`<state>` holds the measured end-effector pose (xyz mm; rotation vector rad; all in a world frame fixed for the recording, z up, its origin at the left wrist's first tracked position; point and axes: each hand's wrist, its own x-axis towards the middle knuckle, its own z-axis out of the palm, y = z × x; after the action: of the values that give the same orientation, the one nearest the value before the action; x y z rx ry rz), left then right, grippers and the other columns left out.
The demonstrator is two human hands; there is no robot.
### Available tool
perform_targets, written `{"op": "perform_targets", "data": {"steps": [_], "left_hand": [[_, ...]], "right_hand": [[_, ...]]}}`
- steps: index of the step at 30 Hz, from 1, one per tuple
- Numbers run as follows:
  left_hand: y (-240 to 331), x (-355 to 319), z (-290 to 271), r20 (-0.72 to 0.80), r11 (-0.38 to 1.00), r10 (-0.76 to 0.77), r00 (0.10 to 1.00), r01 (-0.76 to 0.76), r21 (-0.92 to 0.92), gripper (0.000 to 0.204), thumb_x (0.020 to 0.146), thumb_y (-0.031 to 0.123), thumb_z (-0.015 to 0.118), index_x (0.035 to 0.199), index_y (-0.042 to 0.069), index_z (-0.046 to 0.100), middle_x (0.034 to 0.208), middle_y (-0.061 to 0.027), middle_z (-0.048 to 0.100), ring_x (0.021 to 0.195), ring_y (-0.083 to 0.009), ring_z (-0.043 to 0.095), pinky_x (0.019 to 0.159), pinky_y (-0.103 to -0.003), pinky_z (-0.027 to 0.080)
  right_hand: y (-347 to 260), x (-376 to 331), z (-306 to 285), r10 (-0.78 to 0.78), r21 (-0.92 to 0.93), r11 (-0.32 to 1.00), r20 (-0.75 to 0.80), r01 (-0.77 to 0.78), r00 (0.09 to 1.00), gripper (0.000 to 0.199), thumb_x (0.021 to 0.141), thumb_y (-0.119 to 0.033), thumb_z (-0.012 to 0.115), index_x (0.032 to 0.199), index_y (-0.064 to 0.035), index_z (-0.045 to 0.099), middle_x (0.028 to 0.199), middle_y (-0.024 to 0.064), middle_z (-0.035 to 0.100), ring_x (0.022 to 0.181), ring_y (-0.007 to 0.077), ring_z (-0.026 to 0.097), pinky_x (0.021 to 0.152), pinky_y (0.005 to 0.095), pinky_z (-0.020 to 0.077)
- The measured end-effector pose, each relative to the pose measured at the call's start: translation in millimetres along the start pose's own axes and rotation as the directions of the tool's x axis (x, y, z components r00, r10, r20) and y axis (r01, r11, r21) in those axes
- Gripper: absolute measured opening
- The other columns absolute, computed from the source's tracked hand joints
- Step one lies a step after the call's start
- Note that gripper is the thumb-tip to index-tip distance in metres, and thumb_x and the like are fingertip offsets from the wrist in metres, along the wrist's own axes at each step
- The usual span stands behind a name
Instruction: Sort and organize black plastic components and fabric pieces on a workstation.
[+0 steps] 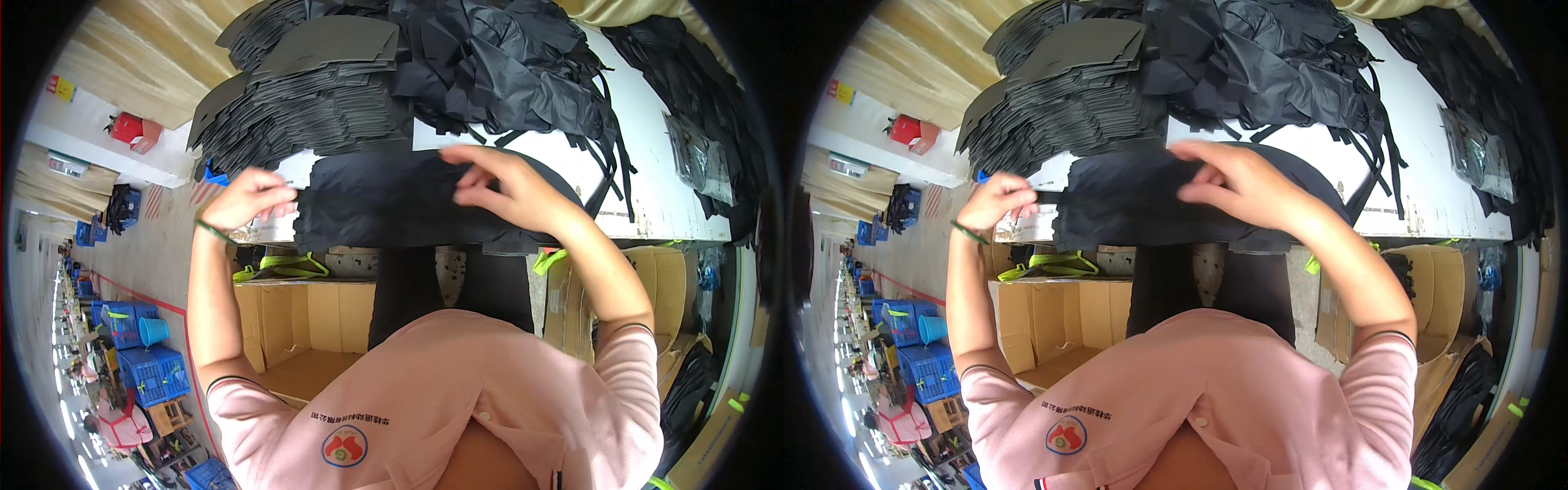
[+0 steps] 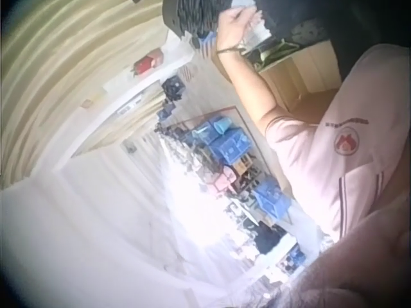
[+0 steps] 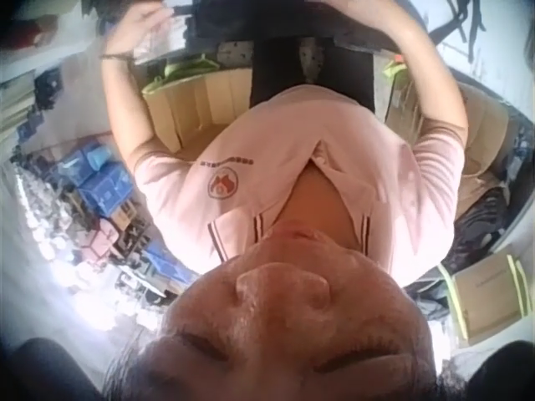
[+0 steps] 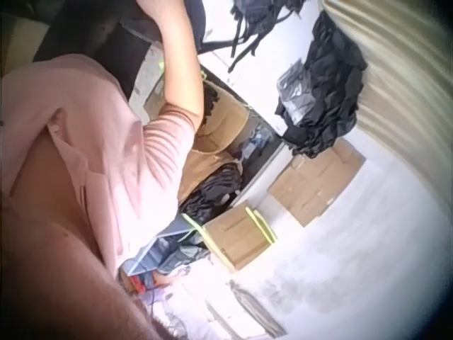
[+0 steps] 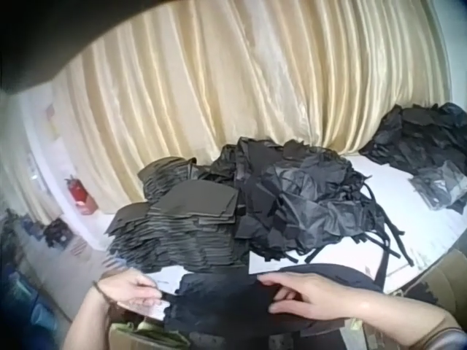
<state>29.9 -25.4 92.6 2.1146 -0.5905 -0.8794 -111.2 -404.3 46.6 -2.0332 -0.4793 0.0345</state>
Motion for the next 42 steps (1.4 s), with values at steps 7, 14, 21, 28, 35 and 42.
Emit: {"op": "perform_targets", "data": {"steps": [7, 14, 21, 28, 35, 42], "left_hand": [[89, 47, 35, 0.059, 0.981, 0.191, 0.980, -0.192, 0.028, 0.028, 0.088, 0.029, 0.068, 0.079, 0.003, 0.069, 0.066, 0.0000, 0.063, 0.059, -0.0048, 0.054, 0.050, -0.021, 0.042], [52, 116, -62, -0.290, 0.432, 0.542, 0.789, 0.034, 0.901, 0.072, 0.072, 0.046, 0.075, 0.132, 0.013, 0.052, 0.141, -0.0178, 0.042, 0.132, -0.0355, 0.037, 0.111, -0.044, 0.028], [73, 124, -74, -0.232, 0.655, 0.390, 0.891, -0.092, 0.750, 0.057, 0.070, 0.032, 0.081, 0.113, 0.000, 0.061, 0.113, -0.0205, 0.061, 0.107, -0.0334, 0.058, 0.093, -0.037, 0.045], [98, 76, -50, -0.405, 0.831, 0.540, 0.738, -0.391, 0.396, 0.020, 0.086, 0.004, 0.054, 0.105, 0.003, 0.051, 0.113, -0.0079, 0.063, 0.101, -0.0150, 0.057, 0.091, -0.028, 0.043], [100, 46, 91, -0.651, 0.616, 0.553, 0.519, -0.782, -0.100, 0.025, 0.091, 0.003, 0.058, 0.115, -0.003, 0.060, 0.112, -0.0110, 0.066, 0.101, -0.0161, 0.061, 0.093, -0.029, 0.045], [91, 55, 134, -0.495, 0.660, 0.692, 0.524, -0.738, 0.142, 0.038, 0.084, -0.008, 0.054, 0.121, -0.003, 0.059, 0.128, -0.0169, 0.056, 0.121, -0.0247, 0.053, 0.101, -0.031, 0.040]], "right_hand": [[-11, 83, 58, -0.024, 0.663, 0.749, 0.033, -0.004, 0.999, 0.028, 0.091, -0.009, 0.061, 0.116, -0.0005, 0.054, 0.084, 0.0053, 0.065, 0.072, 0.0111, 0.061, 0.067, 0.0240, 0.0498], [12, 64, 46, 0.154, 0.623, 0.768, 0.040, -0.145, 0.987, 0.014, 0.091, -0.009, 0.061, 0.100, 0.0008, 0.059, 0.079, 0.0064, 0.064, 0.062, 0.0129, 0.062, 0.059, 0.0239, 0.0505], [23, 52, 41, 0.155, 0.645, 0.754, 0.014, -0.128, 0.988, 0.014, 0.091, -0.011, 0.062, 0.097, 0.0008, 0.058, 0.077, 0.0069, 0.064, 0.064, 0.0148, 0.065, 0.058, 0.0246, 0.0516], [19, 55, 51, 0.127, 0.615, 0.787, -0.082, -0.050, 0.989, 0.014, 0.091, -0.013, 0.063, 0.094, -0.0005, 0.058, 0.071, 0.0020, 0.061, 0.055, 0.0092, 0.061, 0.050, 0.0208, 0.0474], [-35, 64, 46, -0.066, 0.391, 0.858, -0.560, 0.334, 0.826, 0.010, 0.086, -0.005, 0.066, 0.083, -0.0023, 0.057, 0.064, -0.0058, 0.053, 0.048, -0.0033, 0.037, 0.044, 0.0181, 0.0271], [-43, 42, 44, -0.003, 0.510, 0.817, -0.461, 0.268, 0.887, 0.009, 0.087, -0.004, 0.065, 0.087, -0.0007, 0.057, 0.070, -0.0040, 0.054, 0.055, -0.0020, 0.045, 0.048, 0.0159, 0.0339]]}}
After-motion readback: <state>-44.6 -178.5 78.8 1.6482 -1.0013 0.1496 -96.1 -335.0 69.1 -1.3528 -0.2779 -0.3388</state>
